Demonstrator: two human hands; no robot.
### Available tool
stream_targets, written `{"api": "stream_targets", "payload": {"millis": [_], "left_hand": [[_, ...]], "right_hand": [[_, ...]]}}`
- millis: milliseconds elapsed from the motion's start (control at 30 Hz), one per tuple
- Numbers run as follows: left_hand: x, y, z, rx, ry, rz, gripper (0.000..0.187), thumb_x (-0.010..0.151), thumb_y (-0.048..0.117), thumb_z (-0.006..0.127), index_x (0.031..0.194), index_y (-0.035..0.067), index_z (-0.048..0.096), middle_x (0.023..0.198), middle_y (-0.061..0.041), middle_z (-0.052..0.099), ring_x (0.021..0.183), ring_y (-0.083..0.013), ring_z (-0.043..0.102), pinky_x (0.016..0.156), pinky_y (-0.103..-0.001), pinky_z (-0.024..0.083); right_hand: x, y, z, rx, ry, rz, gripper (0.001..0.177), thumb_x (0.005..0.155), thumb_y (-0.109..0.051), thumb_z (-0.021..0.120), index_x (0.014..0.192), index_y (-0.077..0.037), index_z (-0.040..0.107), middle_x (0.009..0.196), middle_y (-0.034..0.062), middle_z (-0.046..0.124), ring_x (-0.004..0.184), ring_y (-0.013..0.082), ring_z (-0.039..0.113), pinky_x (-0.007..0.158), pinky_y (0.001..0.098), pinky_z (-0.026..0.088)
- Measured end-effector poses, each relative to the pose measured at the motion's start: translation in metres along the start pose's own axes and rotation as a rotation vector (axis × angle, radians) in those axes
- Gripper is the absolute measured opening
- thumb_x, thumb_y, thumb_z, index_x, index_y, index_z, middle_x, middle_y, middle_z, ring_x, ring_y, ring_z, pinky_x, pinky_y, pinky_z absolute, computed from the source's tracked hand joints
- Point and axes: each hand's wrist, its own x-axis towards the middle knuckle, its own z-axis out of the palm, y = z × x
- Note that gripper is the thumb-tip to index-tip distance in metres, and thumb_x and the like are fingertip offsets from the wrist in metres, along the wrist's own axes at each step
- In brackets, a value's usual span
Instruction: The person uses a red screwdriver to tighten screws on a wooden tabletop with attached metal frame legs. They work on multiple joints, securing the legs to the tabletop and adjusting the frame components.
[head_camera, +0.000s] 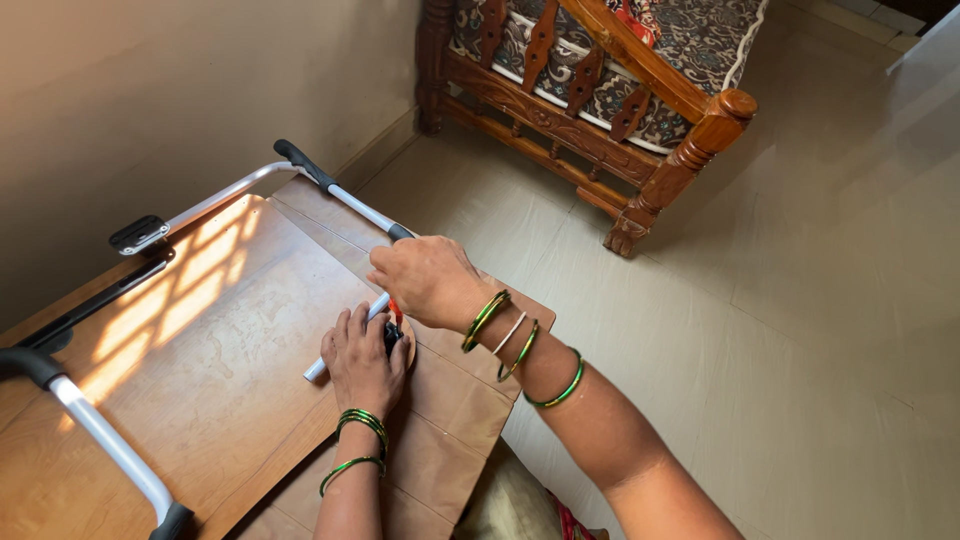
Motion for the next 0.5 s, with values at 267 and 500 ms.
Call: {"api": "stream_targets", "payload": {"millis": [267,500], "left_hand": [[-0.002,-0.007,0.007,-0.007,0.036,0.017,0.056,0.079,0.029,0.078,0.131,0.013,0.061,0.142,-0.014,0.054,0.138,-0.0357,0.042,0.115,-0.051,0.028],[-0.002,-0.001,0.002,-0.053,0.022,-0.004,0.062,0.079,0.031,0.08,0.134,0.012,0.058,0.143,-0.014,0.052,0.14,-0.0362,0.039,0.115,-0.052,0.025]], "right_hand": [[0.0,0.018,-0.003,-0.032,-0.053,-0.132,0.016,0.092,-0.027,0.069,0.088,-0.013,0.062,0.083,0.0094,0.066,0.082,0.035,0.065,0.068,0.0481,0.051],[-0.003,0.015,-0.021,-0.023,-0.101,-0.28,0.007,0.093,-0.02,0.068,0.098,-0.017,0.064,0.086,0.0027,0.066,0.091,0.0279,0.064,0.075,0.0464,0.047]]}}
